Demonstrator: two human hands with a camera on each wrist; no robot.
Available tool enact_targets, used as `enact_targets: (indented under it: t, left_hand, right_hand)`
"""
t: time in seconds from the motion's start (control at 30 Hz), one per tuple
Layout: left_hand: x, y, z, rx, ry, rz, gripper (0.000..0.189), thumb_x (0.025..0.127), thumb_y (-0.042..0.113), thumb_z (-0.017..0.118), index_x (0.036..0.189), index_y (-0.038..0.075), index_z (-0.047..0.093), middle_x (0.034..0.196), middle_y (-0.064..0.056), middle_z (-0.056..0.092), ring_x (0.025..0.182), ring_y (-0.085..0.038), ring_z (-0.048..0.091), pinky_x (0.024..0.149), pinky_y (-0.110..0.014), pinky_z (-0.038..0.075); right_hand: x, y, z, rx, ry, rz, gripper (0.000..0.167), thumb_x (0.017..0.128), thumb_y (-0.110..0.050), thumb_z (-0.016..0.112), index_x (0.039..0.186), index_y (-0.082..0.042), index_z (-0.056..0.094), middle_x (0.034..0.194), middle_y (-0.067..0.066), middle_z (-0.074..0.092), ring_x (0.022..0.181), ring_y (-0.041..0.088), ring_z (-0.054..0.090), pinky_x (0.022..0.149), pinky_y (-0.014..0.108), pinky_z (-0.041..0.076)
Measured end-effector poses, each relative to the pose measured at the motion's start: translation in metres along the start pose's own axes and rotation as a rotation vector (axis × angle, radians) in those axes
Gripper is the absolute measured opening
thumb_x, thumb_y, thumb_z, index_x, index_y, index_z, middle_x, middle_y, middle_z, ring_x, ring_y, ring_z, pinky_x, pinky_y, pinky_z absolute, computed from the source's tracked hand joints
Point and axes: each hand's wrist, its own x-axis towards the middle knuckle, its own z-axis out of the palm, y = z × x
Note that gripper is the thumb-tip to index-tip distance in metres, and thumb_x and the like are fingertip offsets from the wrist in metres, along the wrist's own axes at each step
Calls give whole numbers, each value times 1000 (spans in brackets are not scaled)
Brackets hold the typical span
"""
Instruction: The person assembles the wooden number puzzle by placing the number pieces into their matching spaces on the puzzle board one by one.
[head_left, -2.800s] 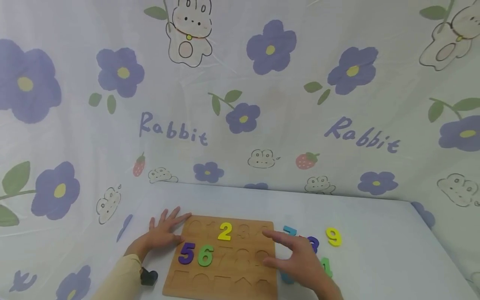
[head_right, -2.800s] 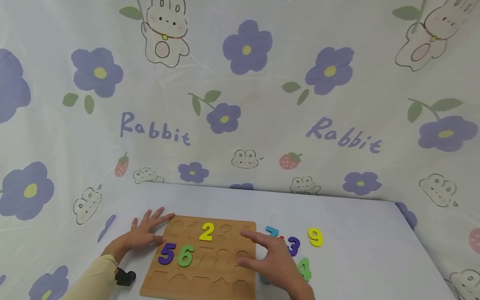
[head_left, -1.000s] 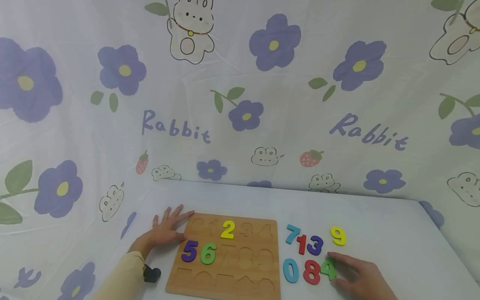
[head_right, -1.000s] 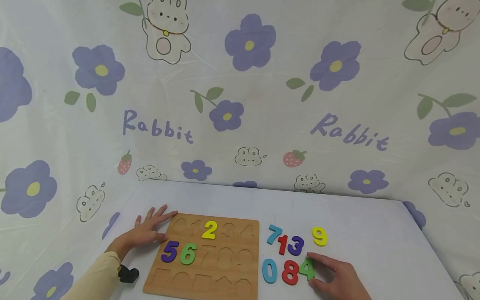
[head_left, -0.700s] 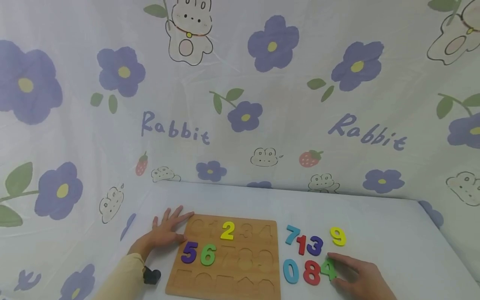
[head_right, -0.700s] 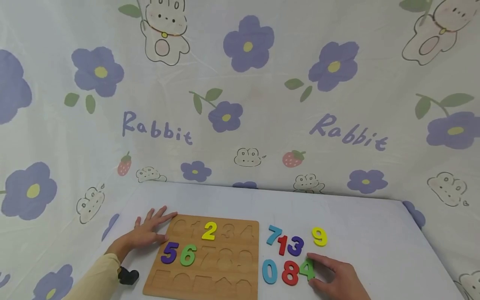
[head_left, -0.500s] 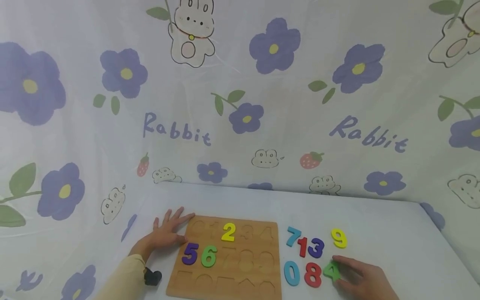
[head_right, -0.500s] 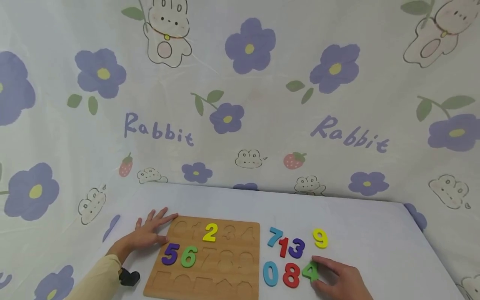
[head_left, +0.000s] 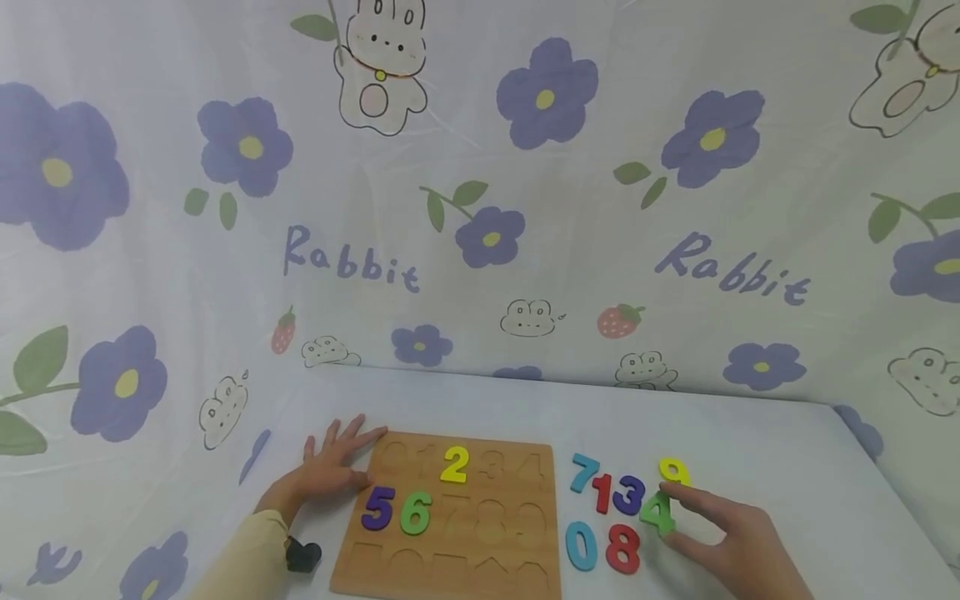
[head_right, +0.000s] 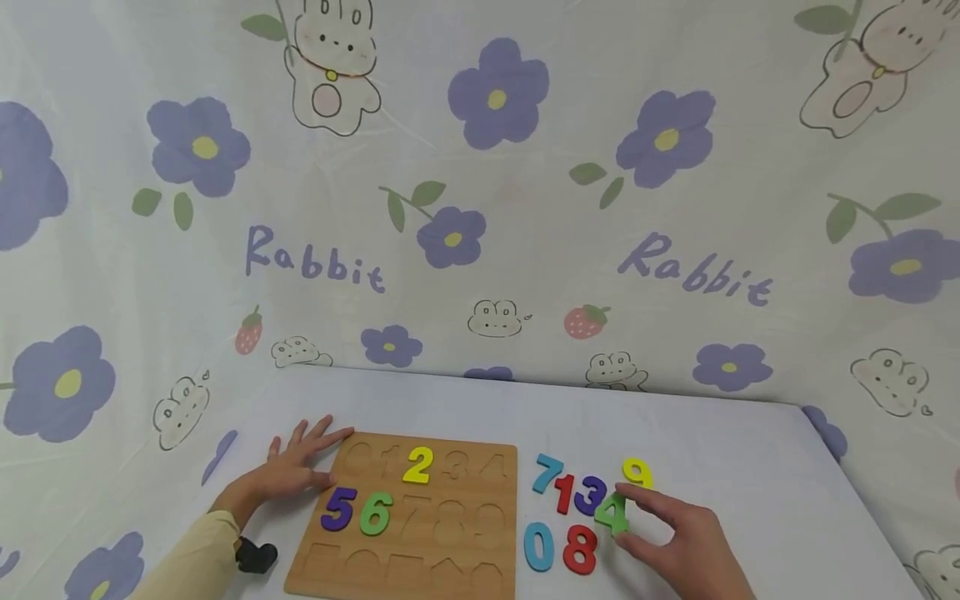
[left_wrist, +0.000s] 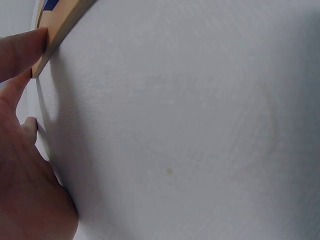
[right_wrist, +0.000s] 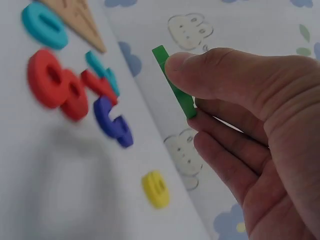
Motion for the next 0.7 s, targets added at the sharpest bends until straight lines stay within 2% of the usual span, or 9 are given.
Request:
enact_targets:
  t: [0.1, 0.23, 0.47, 0.7]
  left_hand:
    - [0, -1, 0, -3, 7, 7, 84, 88, 28, 75, 167, 32, 47, 184, -20, 12, 166, -58, -10, 122, -83, -19]
    - [-4, 5, -3, -18, 0, 9, 83, 88, 30, 74, 167, 33, 47, 184, -21, 12, 166, -59, -10, 122, -84, -19]
    - [3, -4, 2, 4, 5, -4, 83, 89, 27, 74, 167, 30, 47, 185, -18, 12, 167, -57, -11, 122, -83, -20]
    - [-6, 12, -7, -7, -23, -18, 85, 87, 27, 75, 168, 28, 47, 184, -21, 11, 166, -58, -12, 123, -83, -19]
  right_hand:
    - [4, -16, -2, 9, 53, -85, 62, 89, -36, 92, 145, -17, 73, 140, 9, 77, 132, 42, 71, 104, 65, 60]
    - [11, -37, -2, 50, 109, -179, 58, 89, -30, 92, 143, -19, 74, 136, 7, 79, 128, 38, 74, 102, 62, 62]
    - [30, -68, 2, 99, 157, -281, 57, 90, -26, 92, 143, -17, 74, 138, 6, 78, 131, 35, 73, 104, 59, 62]
    - [50, -87, 19, 134, 151, -326, 58, 89, -23, 92, 144, -18, 73, 140, 4, 77, 133, 34, 72, 106, 59, 60]
